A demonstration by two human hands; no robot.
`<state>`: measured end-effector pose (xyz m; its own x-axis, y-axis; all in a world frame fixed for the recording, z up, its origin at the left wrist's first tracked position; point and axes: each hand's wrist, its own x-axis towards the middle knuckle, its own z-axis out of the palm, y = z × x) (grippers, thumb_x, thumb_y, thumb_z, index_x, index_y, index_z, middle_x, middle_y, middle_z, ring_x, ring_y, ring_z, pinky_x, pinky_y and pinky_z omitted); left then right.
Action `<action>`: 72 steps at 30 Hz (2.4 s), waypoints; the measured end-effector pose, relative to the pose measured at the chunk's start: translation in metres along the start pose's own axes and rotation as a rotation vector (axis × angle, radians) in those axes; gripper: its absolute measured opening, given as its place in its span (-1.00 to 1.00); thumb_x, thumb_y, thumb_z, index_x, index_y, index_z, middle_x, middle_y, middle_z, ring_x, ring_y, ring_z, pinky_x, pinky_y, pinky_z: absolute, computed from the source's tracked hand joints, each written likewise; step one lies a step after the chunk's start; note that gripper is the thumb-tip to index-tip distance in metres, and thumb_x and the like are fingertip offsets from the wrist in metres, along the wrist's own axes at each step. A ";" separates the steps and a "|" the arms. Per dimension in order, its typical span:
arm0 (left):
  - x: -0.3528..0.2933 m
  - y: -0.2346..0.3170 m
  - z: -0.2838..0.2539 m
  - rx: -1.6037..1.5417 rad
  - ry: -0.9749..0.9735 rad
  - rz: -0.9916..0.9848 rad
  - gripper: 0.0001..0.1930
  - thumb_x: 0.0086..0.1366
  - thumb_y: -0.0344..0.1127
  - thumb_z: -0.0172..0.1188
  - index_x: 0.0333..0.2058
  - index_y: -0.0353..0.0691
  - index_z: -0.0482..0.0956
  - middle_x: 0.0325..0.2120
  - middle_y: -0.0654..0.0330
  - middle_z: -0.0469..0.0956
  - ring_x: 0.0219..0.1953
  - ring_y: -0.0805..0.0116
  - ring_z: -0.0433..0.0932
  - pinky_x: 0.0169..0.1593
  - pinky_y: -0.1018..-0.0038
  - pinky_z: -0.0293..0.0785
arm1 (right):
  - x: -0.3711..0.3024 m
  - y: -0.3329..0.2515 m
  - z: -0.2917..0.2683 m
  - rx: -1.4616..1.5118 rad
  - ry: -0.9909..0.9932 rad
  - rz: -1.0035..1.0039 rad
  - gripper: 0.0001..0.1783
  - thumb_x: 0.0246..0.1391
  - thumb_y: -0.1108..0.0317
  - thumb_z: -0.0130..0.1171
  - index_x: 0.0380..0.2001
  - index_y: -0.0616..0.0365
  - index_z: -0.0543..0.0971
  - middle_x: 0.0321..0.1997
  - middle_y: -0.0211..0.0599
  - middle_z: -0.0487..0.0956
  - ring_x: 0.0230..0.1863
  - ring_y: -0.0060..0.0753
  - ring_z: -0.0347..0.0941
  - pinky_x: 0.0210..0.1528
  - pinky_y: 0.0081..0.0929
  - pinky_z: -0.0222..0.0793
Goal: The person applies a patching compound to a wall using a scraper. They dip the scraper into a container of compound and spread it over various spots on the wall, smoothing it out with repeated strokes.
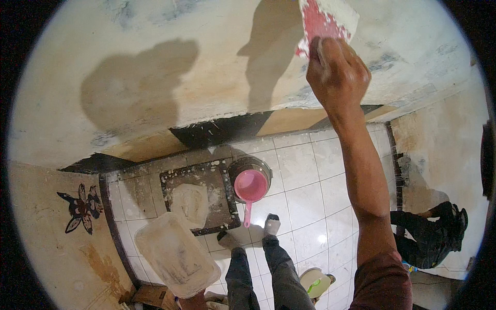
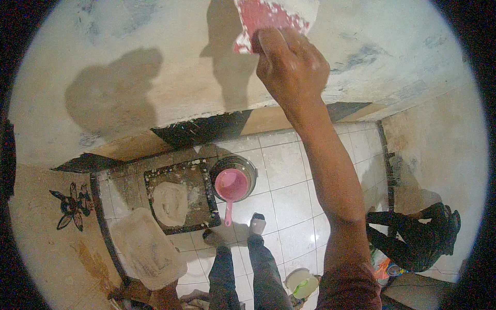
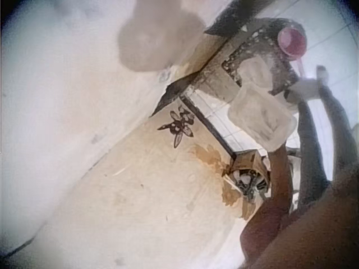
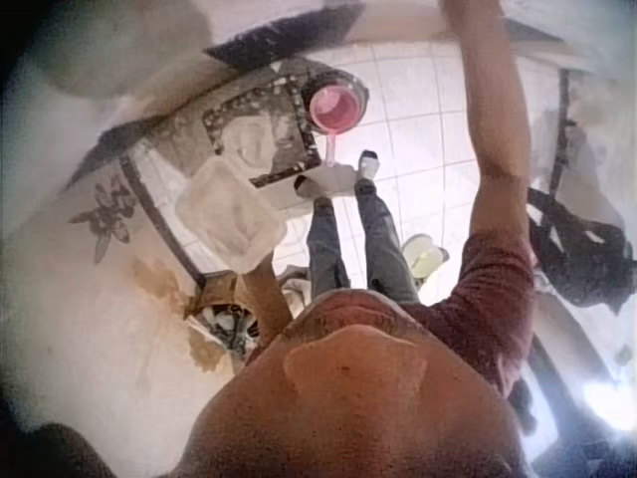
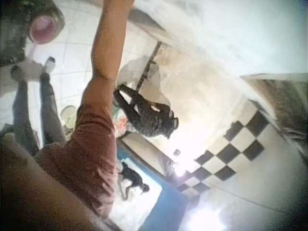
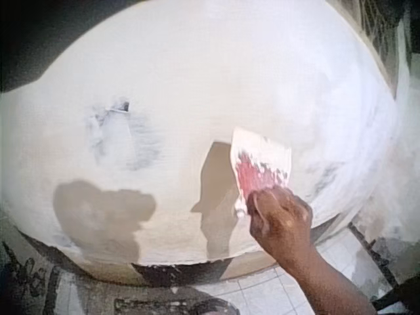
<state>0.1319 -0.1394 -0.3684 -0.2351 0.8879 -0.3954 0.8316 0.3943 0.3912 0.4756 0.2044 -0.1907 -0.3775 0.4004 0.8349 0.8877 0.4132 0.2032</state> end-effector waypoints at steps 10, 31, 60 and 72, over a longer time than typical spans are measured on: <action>0.001 0.032 0.025 -0.141 0.033 0.033 -0.33 0.14 0.16 0.03 0.17 -0.01 0.23 0.15 0.14 0.26 0.18 0.03 0.24 0.19 -0.06 0.13 | -0.286 0.003 0.129 0.052 -0.591 -0.150 -0.61 0.01 0.40 0.00 -0.03 0.03 0.43 -0.03 -0.09 0.51 -0.17 -0.10 0.52 -0.11 -0.21 0.45; -0.023 0.102 0.026 -1.215 0.025 -0.045 -0.27 0.15 0.25 -0.03 0.20 -0.02 0.16 0.16 0.13 0.24 0.15 0.03 0.28 0.15 -0.04 0.24 | -0.159 0.063 0.011 0.840 0.033 1.201 -0.83 -0.03 0.37 0.09 -0.41 0.28 0.50 -0.47 -0.29 0.52 -0.44 -0.41 0.44 -0.37 -0.44 0.33; -0.111 0.321 -0.143 -2.201 -0.490 0.422 -0.36 0.18 -0.02 0.14 0.17 -0.12 0.19 0.10 0.10 0.30 0.12 0.17 0.33 0.11 0.07 0.34 | -0.019 0.045 -0.305 1.953 0.041 1.385 -0.55 0.00 0.44 0.15 -0.01 0.20 0.31 -0.17 -0.20 0.46 -0.23 -0.27 0.48 -0.25 -0.37 0.51; -0.154 0.286 -0.129 -2.313 -0.347 0.241 -0.30 0.20 0.22 -0.06 0.20 -0.06 0.15 0.11 0.10 0.28 0.12 0.05 0.31 0.15 0.00 0.26 | -0.103 0.123 -0.152 1.917 0.269 1.576 -0.78 0.06 0.52 0.06 -0.18 0.22 0.47 -0.30 -0.36 0.52 -0.38 -0.44 0.46 -0.36 -0.53 0.43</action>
<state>0.3408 -0.1328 -0.0880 0.0104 0.9811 -0.1932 -0.9599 0.0639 0.2730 0.6639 0.0893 -0.1742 0.1573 0.9837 -0.0868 -0.7575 0.0638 -0.6498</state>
